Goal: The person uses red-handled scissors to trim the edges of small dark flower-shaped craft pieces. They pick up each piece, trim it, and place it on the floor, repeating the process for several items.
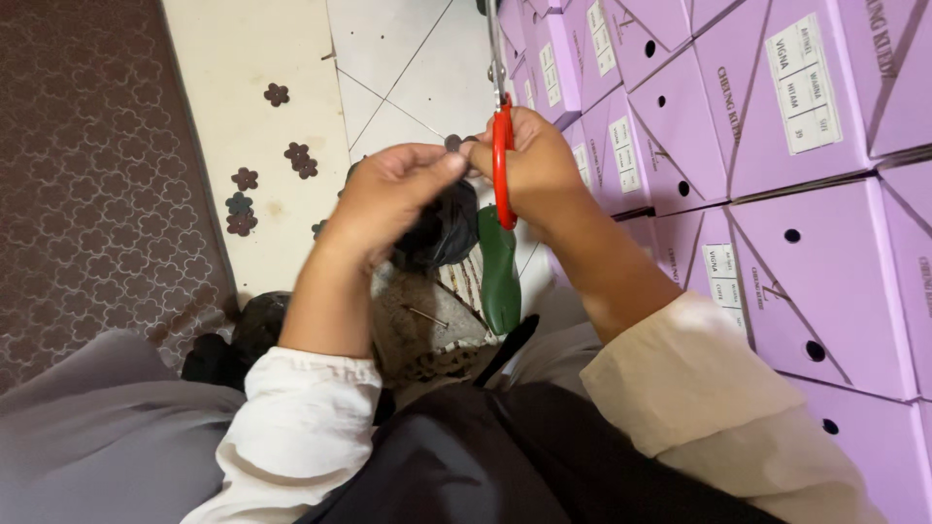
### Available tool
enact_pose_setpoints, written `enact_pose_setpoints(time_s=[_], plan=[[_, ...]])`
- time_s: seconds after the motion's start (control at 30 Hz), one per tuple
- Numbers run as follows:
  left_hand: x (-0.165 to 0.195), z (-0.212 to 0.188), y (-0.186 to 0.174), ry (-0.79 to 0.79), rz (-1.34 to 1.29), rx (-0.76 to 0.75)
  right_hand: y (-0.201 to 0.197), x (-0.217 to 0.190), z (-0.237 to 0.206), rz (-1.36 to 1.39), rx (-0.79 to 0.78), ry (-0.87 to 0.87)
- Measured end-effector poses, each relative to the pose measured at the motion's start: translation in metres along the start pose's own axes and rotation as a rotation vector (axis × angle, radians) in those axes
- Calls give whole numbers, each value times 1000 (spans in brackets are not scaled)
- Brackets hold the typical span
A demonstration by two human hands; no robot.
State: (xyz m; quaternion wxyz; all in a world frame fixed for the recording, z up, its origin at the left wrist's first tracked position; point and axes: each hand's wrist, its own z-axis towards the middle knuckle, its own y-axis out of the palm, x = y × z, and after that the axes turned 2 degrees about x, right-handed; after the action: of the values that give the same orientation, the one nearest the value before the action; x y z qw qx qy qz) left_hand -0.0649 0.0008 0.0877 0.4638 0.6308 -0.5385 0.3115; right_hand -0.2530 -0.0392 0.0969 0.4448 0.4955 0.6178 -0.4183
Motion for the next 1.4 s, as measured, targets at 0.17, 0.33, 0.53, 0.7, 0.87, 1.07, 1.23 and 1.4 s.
enact_pose_setpoints(time_s=[0.17,0.33,0.53,0.7,0.87,1.07,1.23,1.4], plan=[[-19,14,-5,120,27,20,-3,1,-5,187,-87,-75],[-50,30,-20,-11,538,222,-7,-15,-10,149,-18,-89],[-83,34,-31,-71,665,386,-9,-23,-16,131,-17,-87],[-86,37,-33,-15,599,363,-6,-20,-15,121,-45,-74],[-78,39,-26,-147,103,281,-8,-15,-15,144,-63,-90],[-46,33,-7,-322,-471,-4,0,-15,-16,-51,-168,-134],[-38,20,12,-335,-606,-147,17,-20,-33,-139,-283,46],[-36,15,18,-290,-660,-267,24,-31,-41,-157,-231,94]])
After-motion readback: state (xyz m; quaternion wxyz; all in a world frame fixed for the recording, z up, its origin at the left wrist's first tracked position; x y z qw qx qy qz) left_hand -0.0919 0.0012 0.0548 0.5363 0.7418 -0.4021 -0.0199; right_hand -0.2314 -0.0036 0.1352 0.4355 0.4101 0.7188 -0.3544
